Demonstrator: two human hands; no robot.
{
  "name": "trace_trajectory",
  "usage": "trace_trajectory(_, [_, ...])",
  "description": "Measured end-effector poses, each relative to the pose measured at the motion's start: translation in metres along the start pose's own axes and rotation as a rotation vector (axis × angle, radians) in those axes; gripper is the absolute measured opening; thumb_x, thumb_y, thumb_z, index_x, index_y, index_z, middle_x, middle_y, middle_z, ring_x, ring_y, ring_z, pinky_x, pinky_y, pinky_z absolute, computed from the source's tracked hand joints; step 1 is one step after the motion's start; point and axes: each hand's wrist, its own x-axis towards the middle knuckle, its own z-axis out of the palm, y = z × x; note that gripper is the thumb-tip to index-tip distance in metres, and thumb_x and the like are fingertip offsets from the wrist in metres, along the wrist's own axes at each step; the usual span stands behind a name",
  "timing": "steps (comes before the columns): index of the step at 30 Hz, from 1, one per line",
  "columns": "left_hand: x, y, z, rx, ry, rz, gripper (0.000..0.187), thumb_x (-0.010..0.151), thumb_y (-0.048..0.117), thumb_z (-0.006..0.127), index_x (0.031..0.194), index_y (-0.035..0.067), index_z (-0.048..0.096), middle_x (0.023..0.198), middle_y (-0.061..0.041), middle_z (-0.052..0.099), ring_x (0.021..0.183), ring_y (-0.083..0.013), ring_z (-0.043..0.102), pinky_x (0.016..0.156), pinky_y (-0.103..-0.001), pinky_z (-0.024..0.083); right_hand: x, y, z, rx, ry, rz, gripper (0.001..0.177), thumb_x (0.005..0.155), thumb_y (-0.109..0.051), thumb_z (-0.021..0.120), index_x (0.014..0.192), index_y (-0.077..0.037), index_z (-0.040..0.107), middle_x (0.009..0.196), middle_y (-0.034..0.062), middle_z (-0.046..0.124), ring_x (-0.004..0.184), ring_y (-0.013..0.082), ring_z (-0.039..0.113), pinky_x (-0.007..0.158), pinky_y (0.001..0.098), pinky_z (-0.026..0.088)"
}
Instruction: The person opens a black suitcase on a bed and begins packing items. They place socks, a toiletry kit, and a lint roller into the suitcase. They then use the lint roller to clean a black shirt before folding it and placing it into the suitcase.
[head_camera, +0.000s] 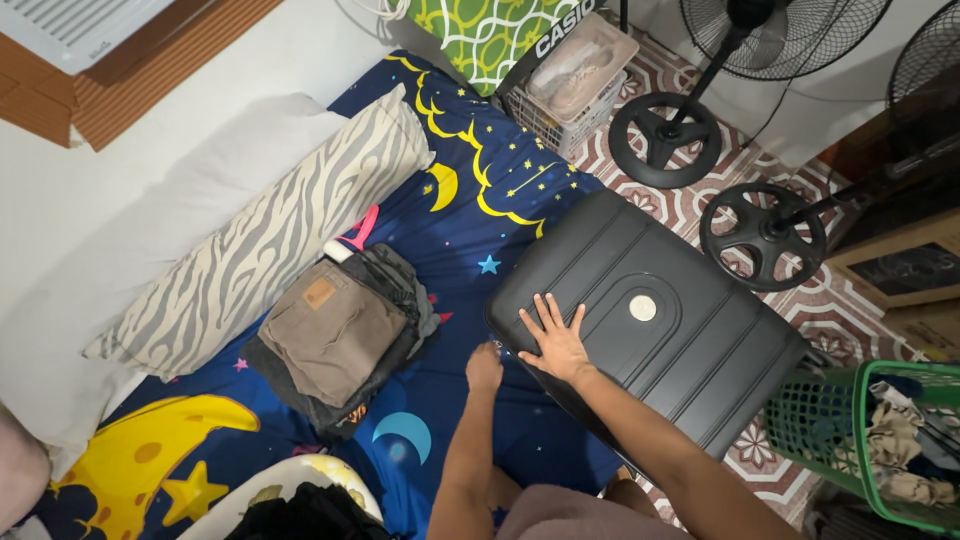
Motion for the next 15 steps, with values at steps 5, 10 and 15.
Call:
trace_trajectory(5, [0.029,-0.006,-0.003,0.427,-0.005,0.169,0.013,0.091,0.013,0.058,0.102,0.012,0.066,0.104,-0.006,0.065,0.103,-0.0260,0.066,0.081,-0.045,0.055,-0.002,0.001,-0.005,0.008,0.009,0.006,0.089,0.086,-0.062,0.064,0.158,-0.021,0.032,0.167,0.0153,0.012,0.156,0.0352,0.003,0.108,0.0848,0.004])
trace_trajectory(10, [0.051,-0.022,-0.014,0.473,0.035,0.138,0.014,0.095,0.020,0.055,0.104,0.013,0.063,0.103,-0.005,0.063,0.099,-0.0242,0.067,0.080,-0.044,0.055,-0.004,-0.001,-0.010,0.039,-0.006,0.021,0.088,0.085,-0.062,0.065,0.157,-0.022,0.033,0.167,0.0128,0.014,0.155,0.0338,0.004,0.109,0.0840,0.003])
trace_trajectory(15, [0.060,-0.031,-0.014,0.115,-0.136,-0.072,0.019,0.100,0.023,0.058,0.112,0.010,0.065,0.109,-0.008,0.068,0.097,-0.0262,0.072,0.080,-0.040,0.059,-0.003,0.000,-0.009,0.066,0.005,0.017,0.088,0.084,-0.061,0.066,0.156,-0.021,0.035,0.166,0.0130,0.015,0.155,0.0342,0.004,0.109,0.0839,0.003])
